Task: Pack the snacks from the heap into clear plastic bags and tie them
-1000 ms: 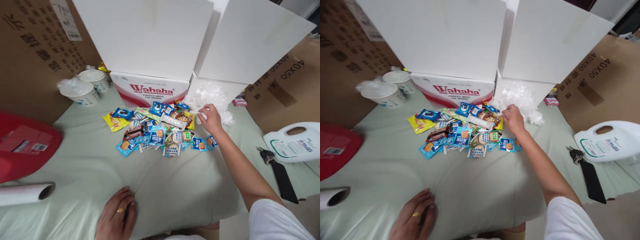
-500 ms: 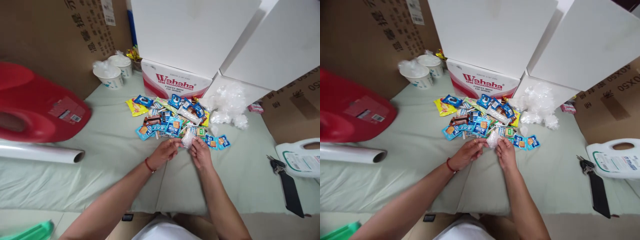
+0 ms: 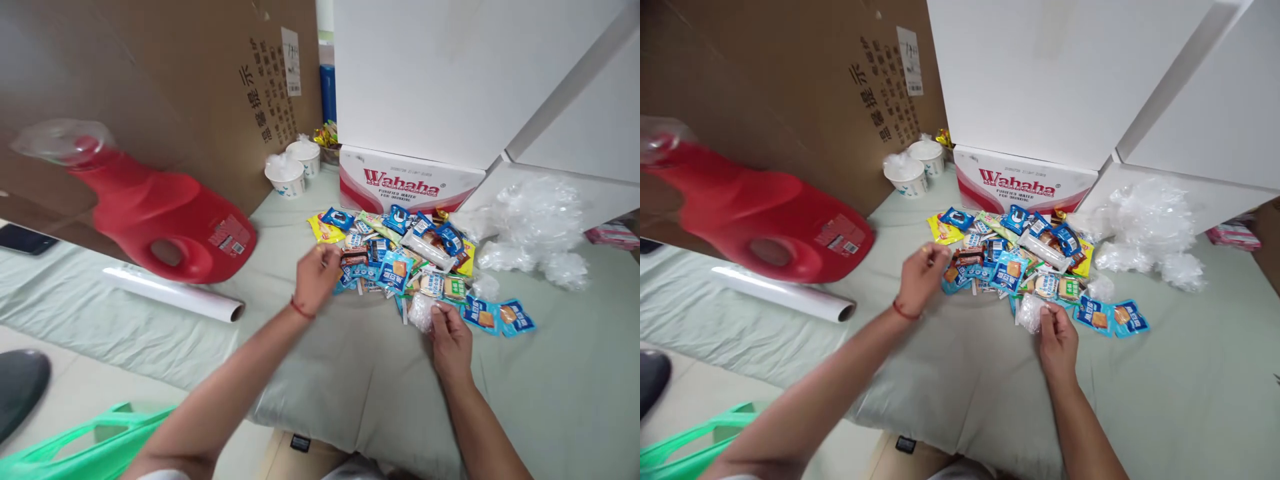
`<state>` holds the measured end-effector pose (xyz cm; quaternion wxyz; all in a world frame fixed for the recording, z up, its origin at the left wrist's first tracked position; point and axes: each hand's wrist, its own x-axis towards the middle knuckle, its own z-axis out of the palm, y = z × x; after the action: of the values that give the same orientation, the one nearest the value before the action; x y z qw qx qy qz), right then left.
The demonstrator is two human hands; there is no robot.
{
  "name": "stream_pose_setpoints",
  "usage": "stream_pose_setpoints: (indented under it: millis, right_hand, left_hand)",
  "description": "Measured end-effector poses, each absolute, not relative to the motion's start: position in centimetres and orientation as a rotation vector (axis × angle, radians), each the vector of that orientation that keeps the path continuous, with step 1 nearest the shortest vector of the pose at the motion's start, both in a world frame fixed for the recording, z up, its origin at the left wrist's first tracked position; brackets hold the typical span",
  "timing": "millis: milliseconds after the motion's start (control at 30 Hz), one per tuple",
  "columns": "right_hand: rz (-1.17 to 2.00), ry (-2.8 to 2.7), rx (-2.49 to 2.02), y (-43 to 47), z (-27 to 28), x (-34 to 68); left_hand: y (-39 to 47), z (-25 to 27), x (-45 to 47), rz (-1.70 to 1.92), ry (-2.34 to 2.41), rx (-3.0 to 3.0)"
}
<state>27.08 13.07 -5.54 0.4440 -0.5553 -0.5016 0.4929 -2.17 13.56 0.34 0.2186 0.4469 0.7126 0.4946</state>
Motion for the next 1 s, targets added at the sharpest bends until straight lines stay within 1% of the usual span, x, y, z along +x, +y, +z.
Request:
stream_pose_setpoints:
  millis: [100,233,433,567,667,733,767,833,1000]
  right_hand:
    - [1.129,-1.269,-1.468,12.8,-5.3,26.8]
    - [1.122,-1.292,-1.477,12.7,-5.1,26.6]
    - [1.123,-1.333,-1.491,12.7,-4.9,26.9]
    - [1.084,-1.477,-1.421,12.4,-4.9,26.5]
    - [0.937,-1.691,-1.335,12.2,-4.4,26.0]
    - [0.864,-1.718,-1.294,12.1,-3.6,25.8]
    - [0.856,-1.679,-1.281,12.1,-3.0,25.8]
    - [0.958,-1.53,-1.225,11.9,-1.8,26.0]
    - [1.742,-0.907,-0.729,9.9,0.9,27.0]
  left_hand:
    - [18.6,2.1,-9.0,1.165,2.409,1.371]
    - [23.7,3.7,-14.5,1.077,2.463,1.433]
    - [26.5,4.2,-16.7,0.947,2.566,1.458]
    - [24.0,4.8,-14.8,0.932,2.52,1.652]
    - [18.7,5.6,-10.8,0.971,2.385,1.898]
    - [14.4,6.2,-7.4,1.03,2.27,1.999]
    - [12.2,6.5,-5.6,1.095,2.136,2.116]
    - [8.5,7.0,-1.8,1.218,1.881,2.229]
    - [4.1,7.0,6.8,1.345,1.412,2.135]
